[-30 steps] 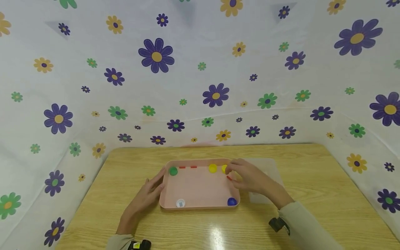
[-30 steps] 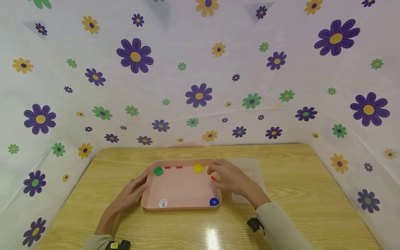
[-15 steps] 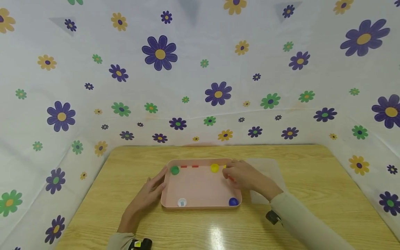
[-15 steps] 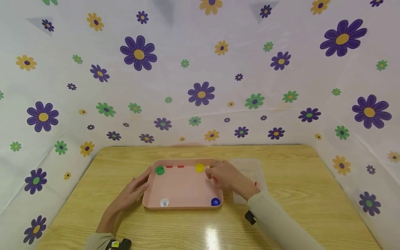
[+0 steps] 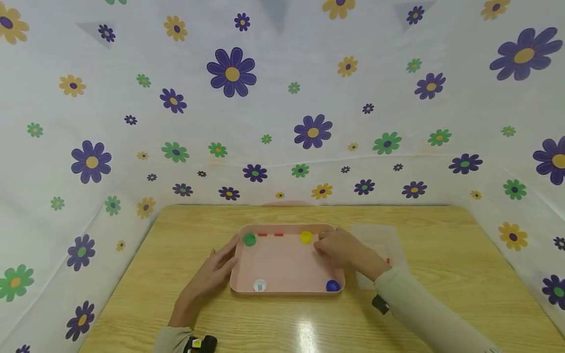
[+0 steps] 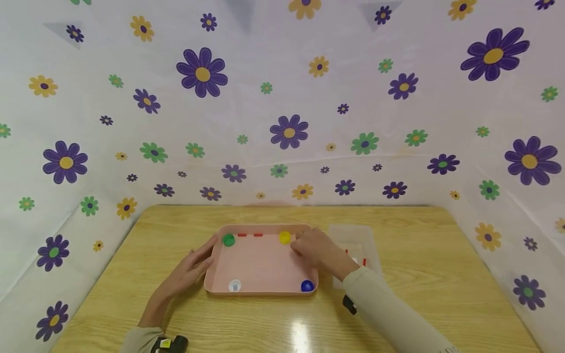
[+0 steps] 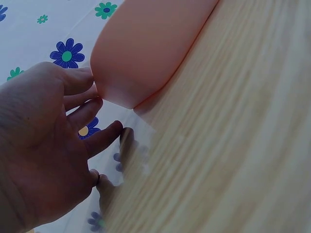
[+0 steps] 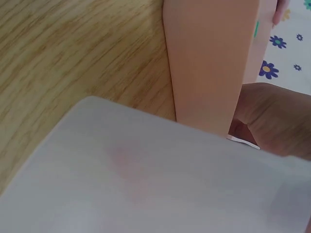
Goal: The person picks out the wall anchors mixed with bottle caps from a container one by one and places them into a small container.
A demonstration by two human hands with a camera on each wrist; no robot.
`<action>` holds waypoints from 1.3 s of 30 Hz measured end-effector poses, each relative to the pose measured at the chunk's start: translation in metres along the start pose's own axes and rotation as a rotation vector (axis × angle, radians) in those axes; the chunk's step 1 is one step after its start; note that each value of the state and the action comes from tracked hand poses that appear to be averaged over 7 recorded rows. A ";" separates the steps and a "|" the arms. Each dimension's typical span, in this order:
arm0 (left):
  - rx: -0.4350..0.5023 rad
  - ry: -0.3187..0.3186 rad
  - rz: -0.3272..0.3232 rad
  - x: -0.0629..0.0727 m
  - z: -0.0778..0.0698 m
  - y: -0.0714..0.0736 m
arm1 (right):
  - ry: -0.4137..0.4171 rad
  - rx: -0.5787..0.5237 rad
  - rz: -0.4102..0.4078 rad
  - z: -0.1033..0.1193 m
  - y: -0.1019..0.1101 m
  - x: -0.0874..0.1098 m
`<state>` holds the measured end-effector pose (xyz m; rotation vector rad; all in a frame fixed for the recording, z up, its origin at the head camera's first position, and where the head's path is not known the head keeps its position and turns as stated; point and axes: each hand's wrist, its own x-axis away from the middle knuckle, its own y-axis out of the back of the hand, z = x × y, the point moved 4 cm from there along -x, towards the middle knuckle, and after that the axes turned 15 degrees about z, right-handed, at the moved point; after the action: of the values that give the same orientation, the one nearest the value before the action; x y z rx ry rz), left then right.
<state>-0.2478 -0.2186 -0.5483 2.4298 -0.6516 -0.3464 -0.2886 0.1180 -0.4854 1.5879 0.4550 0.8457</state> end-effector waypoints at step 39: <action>0.025 0.003 -0.001 0.001 -0.002 -0.001 | 0.092 0.120 -0.132 0.000 -0.010 0.005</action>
<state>-0.2454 -0.2173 -0.5473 2.4539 -0.6568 -0.3368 -0.2835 0.1237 -0.4937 1.6138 0.6798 0.8052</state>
